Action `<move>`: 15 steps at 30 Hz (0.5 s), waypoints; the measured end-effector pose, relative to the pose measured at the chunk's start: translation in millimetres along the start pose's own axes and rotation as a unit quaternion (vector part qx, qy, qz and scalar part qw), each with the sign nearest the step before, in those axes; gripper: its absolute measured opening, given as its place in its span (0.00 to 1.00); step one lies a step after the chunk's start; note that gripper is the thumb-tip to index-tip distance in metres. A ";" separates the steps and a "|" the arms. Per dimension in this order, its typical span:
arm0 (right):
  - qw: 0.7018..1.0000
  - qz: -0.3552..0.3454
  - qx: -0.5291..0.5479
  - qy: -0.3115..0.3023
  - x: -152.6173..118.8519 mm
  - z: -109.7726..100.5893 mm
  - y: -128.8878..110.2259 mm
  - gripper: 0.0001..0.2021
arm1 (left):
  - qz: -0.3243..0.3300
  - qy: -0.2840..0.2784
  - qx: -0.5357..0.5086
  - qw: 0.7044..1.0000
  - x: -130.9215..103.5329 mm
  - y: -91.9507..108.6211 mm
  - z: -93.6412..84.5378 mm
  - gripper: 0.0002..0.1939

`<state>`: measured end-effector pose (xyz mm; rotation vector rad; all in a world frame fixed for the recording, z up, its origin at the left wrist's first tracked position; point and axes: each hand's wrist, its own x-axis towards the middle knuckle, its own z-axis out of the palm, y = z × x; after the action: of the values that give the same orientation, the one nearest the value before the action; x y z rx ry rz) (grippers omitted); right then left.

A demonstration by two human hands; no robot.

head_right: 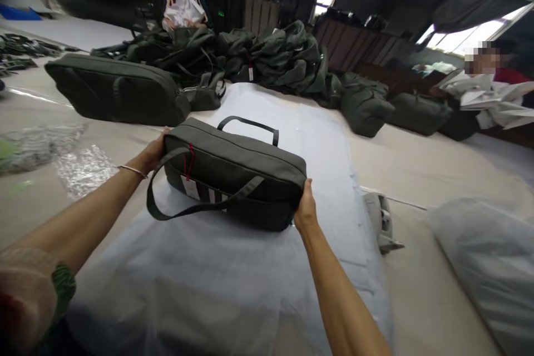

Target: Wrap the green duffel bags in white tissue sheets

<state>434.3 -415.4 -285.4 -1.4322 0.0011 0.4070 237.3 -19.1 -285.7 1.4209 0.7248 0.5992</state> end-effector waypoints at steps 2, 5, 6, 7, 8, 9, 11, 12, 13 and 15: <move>0.999 -0.002 0.038 -0.006 5.5 8.3 -10.9 0.27 | -0.019 -0.012 -0.011 1.000 -2.6 7.6 5.1 0.41; 0.998 -0.012 0.066 -0.007 12.2 1.1 -38.1 0.25 | -0.023 -0.019 -0.024 0.999 -10.0 24.9 12.1 0.42; 0.997 -0.018 0.071 -0.008 13.5 -4.6 -47.1 0.24 | -0.017 -0.025 -0.030 0.999 -13.2 30.9 15.2 0.42; 0.997 -0.024 0.076 -0.009 14.4 -11.2 -55.1 0.24 | -0.009 -0.032 -0.038 0.999 -16.7 36.2 19.1 0.42; 0.996 -0.030 0.081 -0.011 15.1 -18.0 -61.6 0.24 | -0.002 -0.041 -0.045 0.998 -20.6 40.5 23.8 0.41; 0.996 -0.034 0.085 -0.012 15.5 -24.8 -66.4 0.24 | 0.004 -0.047 -0.052 0.998 -24.6 43.2 29.3 0.41; 0.995 -0.039 0.090 -0.012 16.9 -37.1 -69.2 0.24 | 0.012 -0.049 -0.059 0.997 -32.9 42.1 41.7 0.40; 0.995 -0.041 0.089 -0.012 18.1 -42.2 -67.0 0.25 | 0.012 -0.045 -0.060 0.997 -36.9 37.8 47.9 0.39; 0.995 -0.042 0.087 -0.013 19.8 -46.6 -62.6 0.25 | 0.009 -0.040 -0.057 0.998 -40.5 31.1 53.8 0.38; 0.996 -0.045 0.072 -0.008 24.9 -53.9 -48.6 0.26 | -0.007 -0.029 -0.050 0.998 -45.5 12.5 63.5 0.38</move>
<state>483.7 -464.2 -252.9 -1.2825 -0.0462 0.3385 256.0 -94.0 -268.8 1.3340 0.6499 0.5737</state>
